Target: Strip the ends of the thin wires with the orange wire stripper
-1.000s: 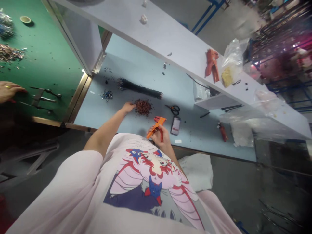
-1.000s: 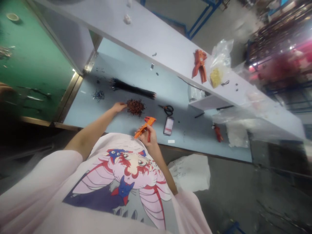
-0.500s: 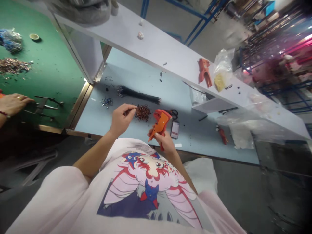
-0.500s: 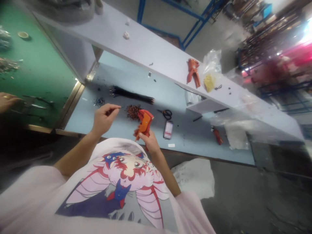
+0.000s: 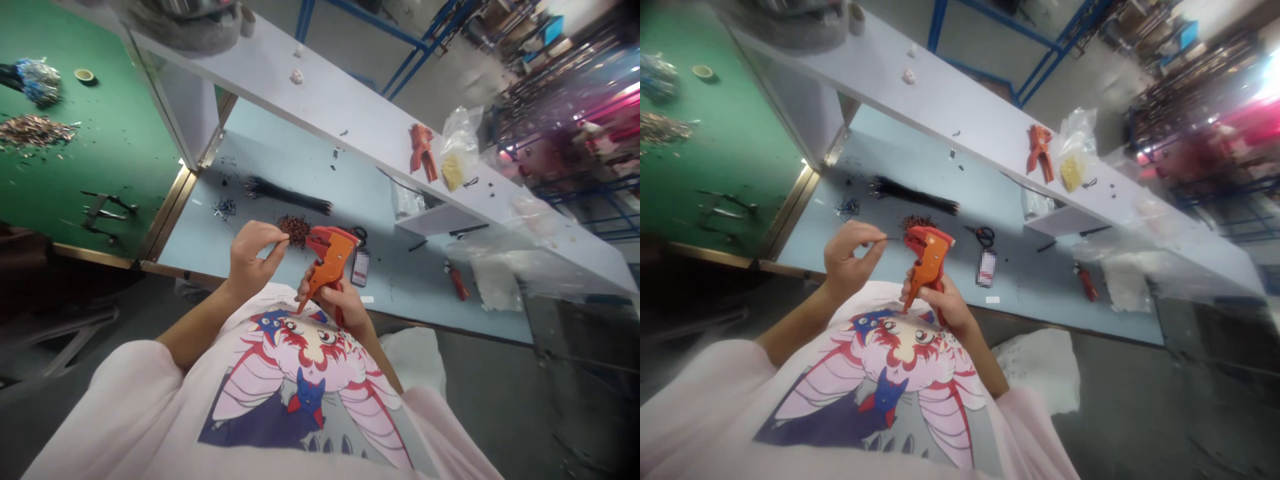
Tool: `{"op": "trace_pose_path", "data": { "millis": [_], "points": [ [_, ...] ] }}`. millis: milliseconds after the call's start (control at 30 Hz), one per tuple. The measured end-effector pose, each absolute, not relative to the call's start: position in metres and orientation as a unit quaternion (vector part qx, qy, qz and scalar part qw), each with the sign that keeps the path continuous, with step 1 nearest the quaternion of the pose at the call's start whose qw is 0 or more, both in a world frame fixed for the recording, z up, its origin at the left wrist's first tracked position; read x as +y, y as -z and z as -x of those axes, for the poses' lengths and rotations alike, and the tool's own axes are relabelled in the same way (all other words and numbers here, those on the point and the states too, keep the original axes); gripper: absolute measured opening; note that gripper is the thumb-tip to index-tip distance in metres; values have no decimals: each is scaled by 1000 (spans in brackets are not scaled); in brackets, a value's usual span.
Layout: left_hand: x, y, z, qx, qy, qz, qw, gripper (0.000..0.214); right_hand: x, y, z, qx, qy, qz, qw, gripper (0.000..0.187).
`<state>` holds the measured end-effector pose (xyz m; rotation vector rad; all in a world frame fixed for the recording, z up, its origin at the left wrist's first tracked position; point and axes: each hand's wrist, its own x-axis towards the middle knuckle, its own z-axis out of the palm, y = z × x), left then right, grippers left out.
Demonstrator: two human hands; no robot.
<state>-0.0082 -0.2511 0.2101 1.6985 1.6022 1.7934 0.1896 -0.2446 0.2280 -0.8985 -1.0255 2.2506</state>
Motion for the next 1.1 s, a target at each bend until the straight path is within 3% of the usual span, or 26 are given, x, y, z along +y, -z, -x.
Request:
{"op": "trace_pose_path", "data": {
  "millis": [767,1100],
  "points": [
    [-253,-212,-3,533,-595,-588,127,3,-250,-223,-191,-391,-830,325,230,35],
    [-250,-210,-3,551,-565,-609,74,5,-252,-218,-191,-409,-826,317,222,25]
  ]
}}
